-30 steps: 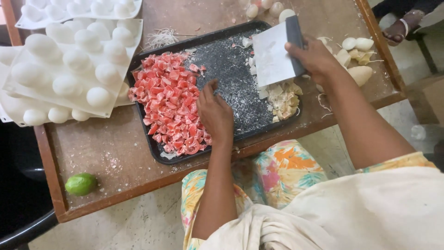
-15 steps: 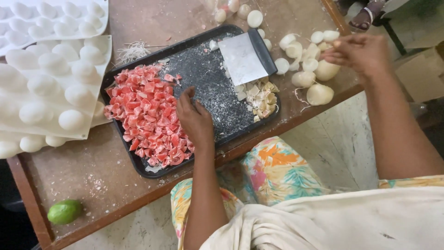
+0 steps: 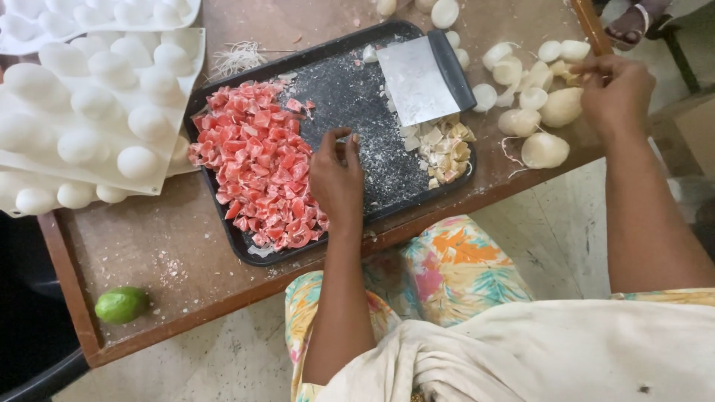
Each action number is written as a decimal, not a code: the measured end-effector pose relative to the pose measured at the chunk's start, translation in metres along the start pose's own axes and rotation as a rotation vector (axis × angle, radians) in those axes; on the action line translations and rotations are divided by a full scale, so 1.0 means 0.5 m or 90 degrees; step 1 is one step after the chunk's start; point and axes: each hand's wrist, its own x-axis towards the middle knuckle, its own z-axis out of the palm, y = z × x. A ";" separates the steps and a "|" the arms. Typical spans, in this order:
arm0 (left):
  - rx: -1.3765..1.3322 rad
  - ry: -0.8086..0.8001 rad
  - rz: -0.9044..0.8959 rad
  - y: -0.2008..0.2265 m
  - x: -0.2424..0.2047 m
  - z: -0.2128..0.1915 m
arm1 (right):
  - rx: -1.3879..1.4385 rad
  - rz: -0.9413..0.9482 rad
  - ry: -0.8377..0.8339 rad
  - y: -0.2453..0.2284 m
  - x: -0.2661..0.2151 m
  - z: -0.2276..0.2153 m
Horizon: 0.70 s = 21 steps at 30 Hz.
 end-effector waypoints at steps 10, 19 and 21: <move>-0.039 0.036 0.054 -0.002 -0.006 -0.006 | 0.305 0.286 -0.034 -0.125 0.044 -0.044; -0.040 0.000 0.020 -0.002 -0.007 -0.004 | -0.028 0.147 -0.144 0.152 0.165 0.077; -0.032 -0.015 0.007 0.001 -0.006 -0.002 | -0.030 0.136 -0.179 0.079 0.137 0.055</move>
